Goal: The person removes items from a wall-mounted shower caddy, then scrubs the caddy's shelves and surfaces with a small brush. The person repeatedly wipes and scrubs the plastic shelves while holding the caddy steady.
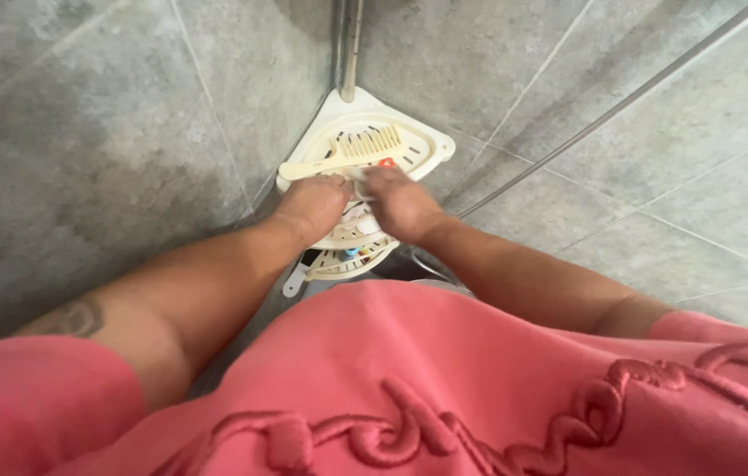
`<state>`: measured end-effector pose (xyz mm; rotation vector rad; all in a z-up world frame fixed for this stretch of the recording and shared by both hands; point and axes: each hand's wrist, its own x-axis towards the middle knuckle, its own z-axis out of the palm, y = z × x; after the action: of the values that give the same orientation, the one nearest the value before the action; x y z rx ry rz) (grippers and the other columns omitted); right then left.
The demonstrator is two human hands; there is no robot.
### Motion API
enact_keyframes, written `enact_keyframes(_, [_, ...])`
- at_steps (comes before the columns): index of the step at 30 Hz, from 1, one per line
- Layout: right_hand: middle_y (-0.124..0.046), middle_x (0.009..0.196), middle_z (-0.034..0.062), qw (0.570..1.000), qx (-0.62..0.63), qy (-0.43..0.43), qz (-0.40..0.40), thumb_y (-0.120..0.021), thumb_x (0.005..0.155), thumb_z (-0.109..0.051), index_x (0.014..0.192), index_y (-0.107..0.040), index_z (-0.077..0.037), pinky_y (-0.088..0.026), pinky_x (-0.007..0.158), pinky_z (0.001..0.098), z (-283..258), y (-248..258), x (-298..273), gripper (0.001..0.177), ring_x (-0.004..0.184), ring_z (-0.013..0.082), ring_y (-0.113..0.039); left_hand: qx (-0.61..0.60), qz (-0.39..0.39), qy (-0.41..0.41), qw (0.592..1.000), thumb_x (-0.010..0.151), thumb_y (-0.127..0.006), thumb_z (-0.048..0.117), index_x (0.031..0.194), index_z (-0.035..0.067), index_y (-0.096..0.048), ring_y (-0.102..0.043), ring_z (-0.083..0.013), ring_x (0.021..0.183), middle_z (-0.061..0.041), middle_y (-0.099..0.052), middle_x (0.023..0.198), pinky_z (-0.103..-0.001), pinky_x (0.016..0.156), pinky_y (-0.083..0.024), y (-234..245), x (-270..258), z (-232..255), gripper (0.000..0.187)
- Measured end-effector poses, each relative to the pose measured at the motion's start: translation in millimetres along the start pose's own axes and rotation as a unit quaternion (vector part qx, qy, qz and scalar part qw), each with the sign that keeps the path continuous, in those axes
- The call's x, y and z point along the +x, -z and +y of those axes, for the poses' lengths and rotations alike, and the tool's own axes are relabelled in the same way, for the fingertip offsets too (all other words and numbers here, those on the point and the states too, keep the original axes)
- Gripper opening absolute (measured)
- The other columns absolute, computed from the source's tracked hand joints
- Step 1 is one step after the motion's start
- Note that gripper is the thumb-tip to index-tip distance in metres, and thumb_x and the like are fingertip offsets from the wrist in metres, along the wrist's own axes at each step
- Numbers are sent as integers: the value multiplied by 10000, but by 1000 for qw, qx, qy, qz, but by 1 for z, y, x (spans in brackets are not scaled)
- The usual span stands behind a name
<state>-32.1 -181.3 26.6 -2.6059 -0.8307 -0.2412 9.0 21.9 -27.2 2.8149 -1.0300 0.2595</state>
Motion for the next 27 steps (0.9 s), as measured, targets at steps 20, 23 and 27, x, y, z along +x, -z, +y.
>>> enact_keyframes(20, [-705,1209,176,964,-176,-193,42,-523,900,-24,1234,-709,-134,-474,1005,464,106,17,-11,398,1176,361,-628,32,-26,3,999,910,-526,57,1184,44,-677,-615,-279,1243,-151,-649,1328,-415,993,-523,-3,15,-1,312])
enact_keyframes(23, [-670,1270,202,976,-110,-188,-19,-487,936,-28,1280,-680,-107,-488,1040,445,108,16,-3,402,1191,367,-633,23,-109,39,993,899,-533,76,1193,60,-667,-608,-257,1259,-120,-650,1323,-405,998,-524,2,16,1,324])
enact_keyframes(27, [-655,1291,198,971,-173,-167,0,-523,956,-88,1257,-706,-131,-484,1018,461,113,25,3,354,1183,386,-624,3,-36,12,999,928,-505,60,1112,55,-694,-633,-282,1218,-140,-673,1263,-415,979,-534,4,10,-2,263])
